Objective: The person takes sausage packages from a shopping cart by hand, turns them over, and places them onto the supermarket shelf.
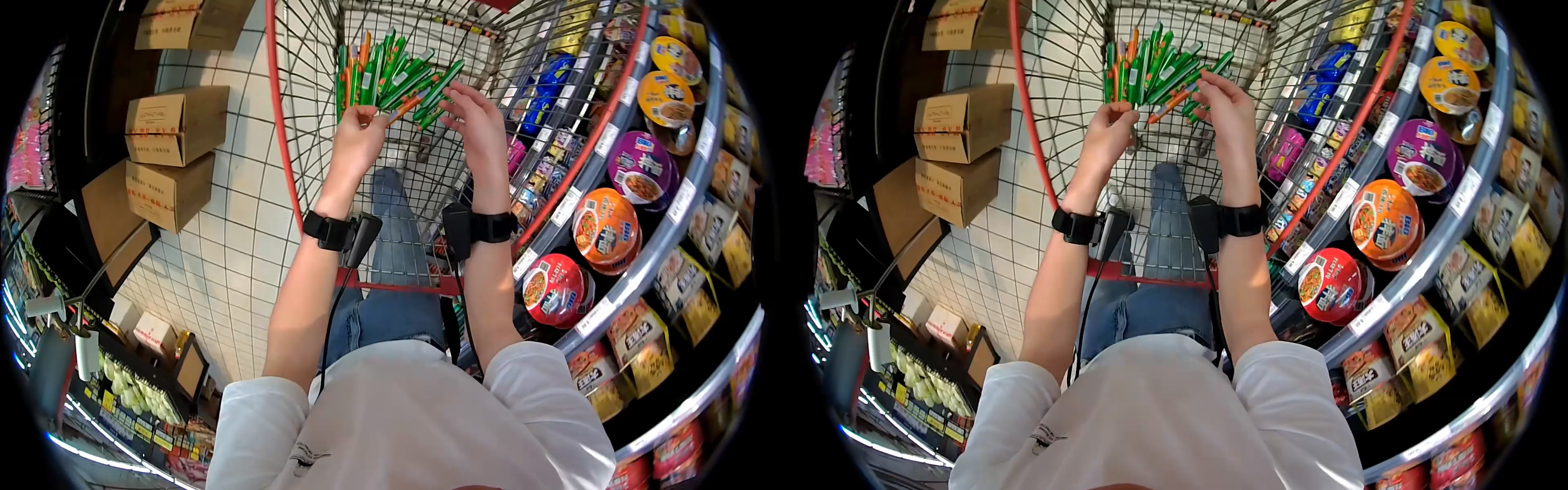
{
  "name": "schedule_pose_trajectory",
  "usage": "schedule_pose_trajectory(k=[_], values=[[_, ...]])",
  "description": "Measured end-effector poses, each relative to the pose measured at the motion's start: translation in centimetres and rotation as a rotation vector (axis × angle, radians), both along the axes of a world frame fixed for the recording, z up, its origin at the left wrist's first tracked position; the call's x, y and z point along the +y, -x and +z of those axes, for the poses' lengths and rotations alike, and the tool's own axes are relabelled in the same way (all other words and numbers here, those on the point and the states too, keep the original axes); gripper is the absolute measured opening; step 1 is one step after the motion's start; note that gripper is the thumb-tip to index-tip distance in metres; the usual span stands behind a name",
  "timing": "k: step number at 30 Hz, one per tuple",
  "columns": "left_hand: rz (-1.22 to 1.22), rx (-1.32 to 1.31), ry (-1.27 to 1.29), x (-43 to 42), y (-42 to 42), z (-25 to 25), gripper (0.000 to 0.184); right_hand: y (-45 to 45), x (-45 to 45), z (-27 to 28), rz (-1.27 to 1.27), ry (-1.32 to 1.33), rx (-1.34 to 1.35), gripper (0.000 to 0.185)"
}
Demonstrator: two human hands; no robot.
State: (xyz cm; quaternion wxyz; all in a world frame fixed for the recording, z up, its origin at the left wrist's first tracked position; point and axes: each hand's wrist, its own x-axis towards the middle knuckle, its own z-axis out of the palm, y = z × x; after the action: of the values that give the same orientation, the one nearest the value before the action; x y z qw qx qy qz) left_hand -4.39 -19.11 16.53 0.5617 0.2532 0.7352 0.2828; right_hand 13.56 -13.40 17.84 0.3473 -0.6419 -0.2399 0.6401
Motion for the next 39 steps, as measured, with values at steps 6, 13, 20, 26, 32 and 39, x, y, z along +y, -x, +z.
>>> schedule_pose_trajectory(k=[6, 13, 20, 26, 32, 39], values=[[0.085, -0.02, 0.029, 1.3, -1.6, -9.1, 0.04, -0.5, 4.3, -9.4, -0.008, 0.09, 0.006, 0.05], [0.167, -0.193, -0.038, 11.2, -2.3, -11.8, 0.037, -1.6, 11.9, -18.4, -0.327, -0.149, 0.115, 0.06], [0.024, -0.494, -0.174, 19.0, -5.1, -16.6, 0.04, -6.0, 18.1, -23.5, -0.426, -0.249, 0.212, 0.052], [-0.037, -0.578, -0.104, 23.5, -5.4, -20.6, 0.054, -8.3, 19.1, -28.2, -0.528, -0.26, 0.085, 0.026], [-0.157, -0.421, -0.037, 25.5, -6.0, -23.3, 0.071, -8.6, 20.6, -28.6, -0.357, -0.073, -0.063, 0.038], [-0.162, -0.457, -0.062, 26.1, -7.0, -24.9, 0.059, -6.7, 20.6, -28.1, -0.408, -0.142, -0.006, 0.056]])
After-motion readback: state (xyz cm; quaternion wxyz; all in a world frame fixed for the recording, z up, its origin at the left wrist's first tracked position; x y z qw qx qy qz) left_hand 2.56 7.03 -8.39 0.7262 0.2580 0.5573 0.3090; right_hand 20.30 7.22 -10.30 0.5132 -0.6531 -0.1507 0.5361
